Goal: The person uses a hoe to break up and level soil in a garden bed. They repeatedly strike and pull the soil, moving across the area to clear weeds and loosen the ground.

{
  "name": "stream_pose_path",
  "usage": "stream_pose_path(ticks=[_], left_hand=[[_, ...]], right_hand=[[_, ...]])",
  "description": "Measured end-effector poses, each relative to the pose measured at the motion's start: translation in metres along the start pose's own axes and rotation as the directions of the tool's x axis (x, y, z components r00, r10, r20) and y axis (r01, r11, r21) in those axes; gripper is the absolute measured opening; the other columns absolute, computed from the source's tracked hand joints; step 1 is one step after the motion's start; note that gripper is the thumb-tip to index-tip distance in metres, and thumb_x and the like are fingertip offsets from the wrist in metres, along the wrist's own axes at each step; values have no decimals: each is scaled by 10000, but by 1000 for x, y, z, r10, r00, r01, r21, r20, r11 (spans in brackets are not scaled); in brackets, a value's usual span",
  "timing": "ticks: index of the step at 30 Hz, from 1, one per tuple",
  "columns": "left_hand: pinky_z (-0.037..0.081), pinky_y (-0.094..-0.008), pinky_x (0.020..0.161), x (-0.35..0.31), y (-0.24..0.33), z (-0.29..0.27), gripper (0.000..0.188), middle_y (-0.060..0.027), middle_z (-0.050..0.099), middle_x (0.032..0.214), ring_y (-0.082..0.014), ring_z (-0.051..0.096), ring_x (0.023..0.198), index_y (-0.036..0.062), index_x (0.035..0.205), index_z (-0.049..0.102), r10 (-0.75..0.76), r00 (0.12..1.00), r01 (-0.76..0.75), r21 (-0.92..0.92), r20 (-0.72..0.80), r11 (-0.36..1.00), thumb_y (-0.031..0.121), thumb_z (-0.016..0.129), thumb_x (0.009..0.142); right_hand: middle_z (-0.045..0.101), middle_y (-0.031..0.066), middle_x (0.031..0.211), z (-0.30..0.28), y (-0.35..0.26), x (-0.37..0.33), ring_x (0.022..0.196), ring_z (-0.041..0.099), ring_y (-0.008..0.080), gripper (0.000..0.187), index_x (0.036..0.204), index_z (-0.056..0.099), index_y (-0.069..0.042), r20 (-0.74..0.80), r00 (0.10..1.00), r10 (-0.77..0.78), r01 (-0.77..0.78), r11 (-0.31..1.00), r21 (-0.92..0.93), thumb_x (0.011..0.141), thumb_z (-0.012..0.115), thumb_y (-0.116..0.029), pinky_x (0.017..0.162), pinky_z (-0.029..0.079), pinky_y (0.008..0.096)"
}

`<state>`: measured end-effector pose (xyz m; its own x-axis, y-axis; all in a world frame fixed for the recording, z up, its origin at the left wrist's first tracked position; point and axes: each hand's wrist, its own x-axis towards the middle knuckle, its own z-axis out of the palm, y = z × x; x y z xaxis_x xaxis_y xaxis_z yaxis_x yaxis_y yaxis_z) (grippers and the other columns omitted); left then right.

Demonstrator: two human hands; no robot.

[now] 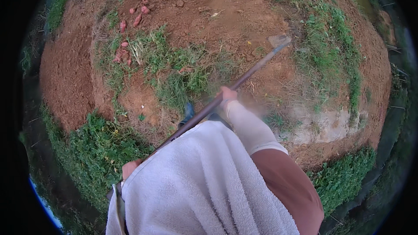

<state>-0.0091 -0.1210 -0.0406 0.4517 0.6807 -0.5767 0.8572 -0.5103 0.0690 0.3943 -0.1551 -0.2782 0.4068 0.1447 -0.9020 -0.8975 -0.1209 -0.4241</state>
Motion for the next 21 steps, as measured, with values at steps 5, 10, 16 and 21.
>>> stream_pose_path(ticks=[5,10,16,21], left_hand=[[425,-413,472,-30,-53,3,120,-135,535,521,-313,546,494,93,597,543,-130,992,129,131,-5,983,183,557,519],[447,-396,511,-26,-52,35,140,-134,550,545,-307,559,529,95,616,576,-179,984,179,25,-1,983,183,560,508],[414,-412,471,4,-15,-4,63,-130,519,509,-315,530,488,73,577,500,45,989,-53,-55,-140,997,104,534,534],[407,-409,454,-14,-10,-80,106,-130,515,521,-318,519,473,71,601,471,12,983,15,145,-183,989,67,542,522]], right_hand=[[483,146,691,-22,75,-18,629,510,262,143,833,429,7,142,939,314,-318,948,10,749,530,-50,581,461,450],[484,143,721,-13,46,-39,619,511,278,166,847,418,20,111,961,254,-248,966,-68,749,529,-55,618,459,463],[476,98,670,-21,-49,-30,618,510,252,179,809,443,-30,146,989,15,-33,992,124,743,584,-117,593,455,403],[466,100,652,11,-18,2,577,501,231,140,797,426,-26,17,1000,-8,5,985,172,757,542,-94,513,456,375]])
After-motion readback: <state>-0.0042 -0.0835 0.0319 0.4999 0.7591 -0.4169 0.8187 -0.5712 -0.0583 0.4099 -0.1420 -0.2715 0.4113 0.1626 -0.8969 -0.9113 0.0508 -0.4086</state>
